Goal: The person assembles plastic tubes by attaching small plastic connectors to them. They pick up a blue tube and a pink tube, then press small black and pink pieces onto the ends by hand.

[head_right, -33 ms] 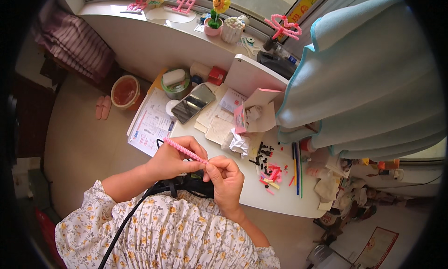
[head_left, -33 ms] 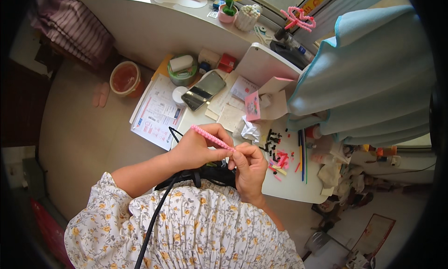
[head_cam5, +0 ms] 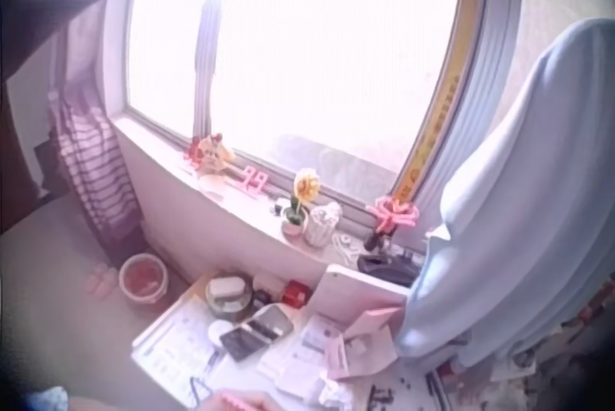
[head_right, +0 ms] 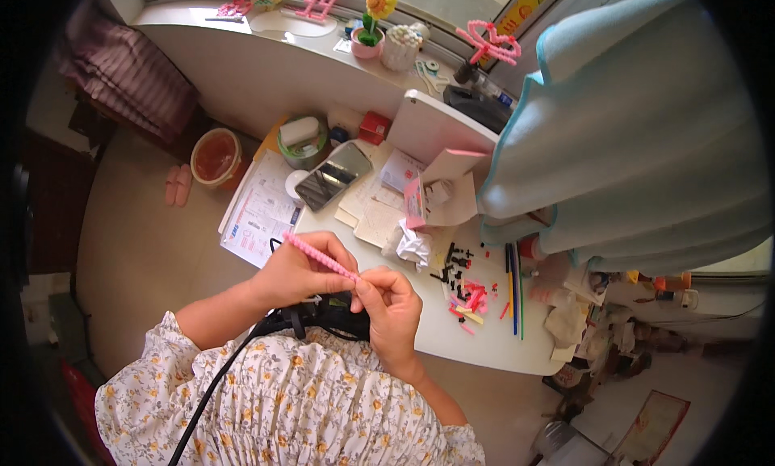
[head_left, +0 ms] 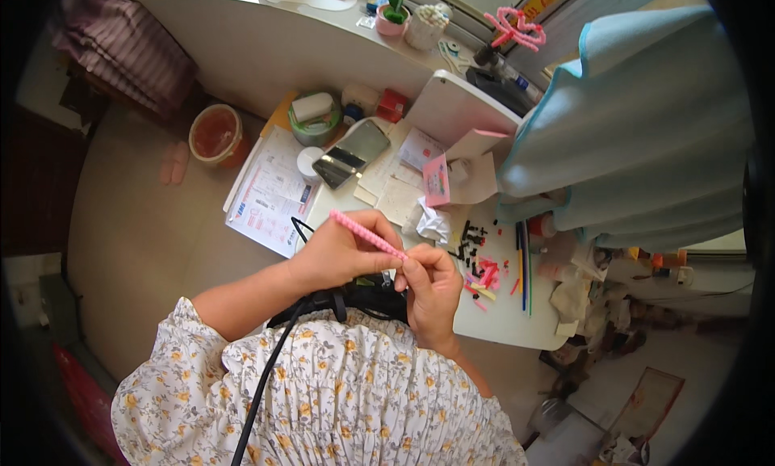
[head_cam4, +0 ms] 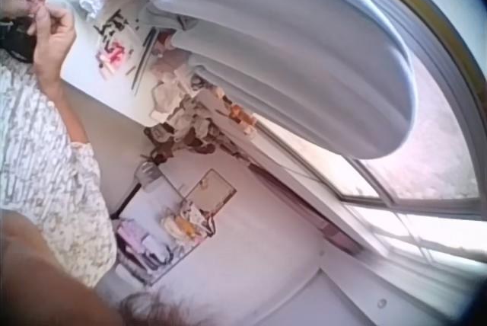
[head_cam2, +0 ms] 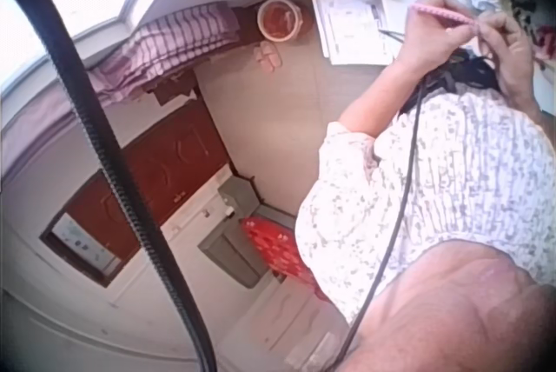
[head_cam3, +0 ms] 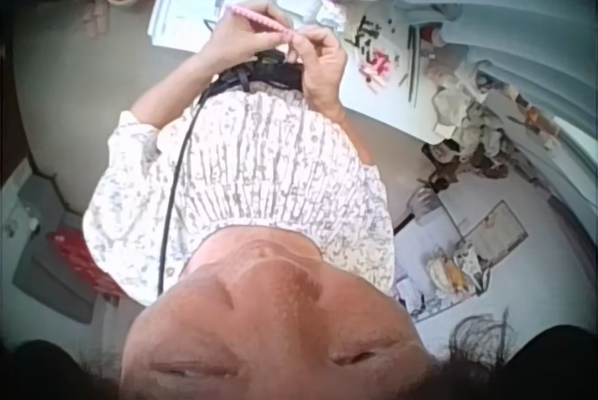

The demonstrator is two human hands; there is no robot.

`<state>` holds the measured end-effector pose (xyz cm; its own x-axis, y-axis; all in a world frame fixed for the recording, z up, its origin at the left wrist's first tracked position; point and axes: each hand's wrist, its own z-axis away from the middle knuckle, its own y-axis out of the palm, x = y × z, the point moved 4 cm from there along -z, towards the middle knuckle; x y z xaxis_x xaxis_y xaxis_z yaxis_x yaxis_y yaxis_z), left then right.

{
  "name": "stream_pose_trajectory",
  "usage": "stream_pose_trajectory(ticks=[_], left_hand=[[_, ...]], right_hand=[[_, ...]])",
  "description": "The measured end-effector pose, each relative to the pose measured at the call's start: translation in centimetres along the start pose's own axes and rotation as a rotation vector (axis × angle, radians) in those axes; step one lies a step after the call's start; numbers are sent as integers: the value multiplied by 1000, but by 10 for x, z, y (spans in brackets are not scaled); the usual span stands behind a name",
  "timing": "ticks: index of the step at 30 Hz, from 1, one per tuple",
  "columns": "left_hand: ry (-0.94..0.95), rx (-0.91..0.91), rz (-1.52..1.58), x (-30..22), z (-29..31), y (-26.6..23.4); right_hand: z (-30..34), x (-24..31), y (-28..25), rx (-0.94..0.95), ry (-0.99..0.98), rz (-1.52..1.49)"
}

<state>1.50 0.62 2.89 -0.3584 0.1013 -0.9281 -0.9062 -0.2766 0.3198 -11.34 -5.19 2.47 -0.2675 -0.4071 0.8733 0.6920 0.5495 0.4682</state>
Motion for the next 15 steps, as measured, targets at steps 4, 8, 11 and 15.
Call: stream_pose_trajectory(ticks=[4,8,11,15], left_hand=[[-112,9,213,7,-2,-3],[-158,52,382,10,-3,0],[-201,42,423,8,-3,1],[-180,24,338,10,-4,-1]], right_hand=[[-3,-8,-3,-18,105,-128],[-2,-5,-4,-4,120,-177],[-2,-4,-4,-14,123,-148],[-2,-5,-6,-15,121,-104]])
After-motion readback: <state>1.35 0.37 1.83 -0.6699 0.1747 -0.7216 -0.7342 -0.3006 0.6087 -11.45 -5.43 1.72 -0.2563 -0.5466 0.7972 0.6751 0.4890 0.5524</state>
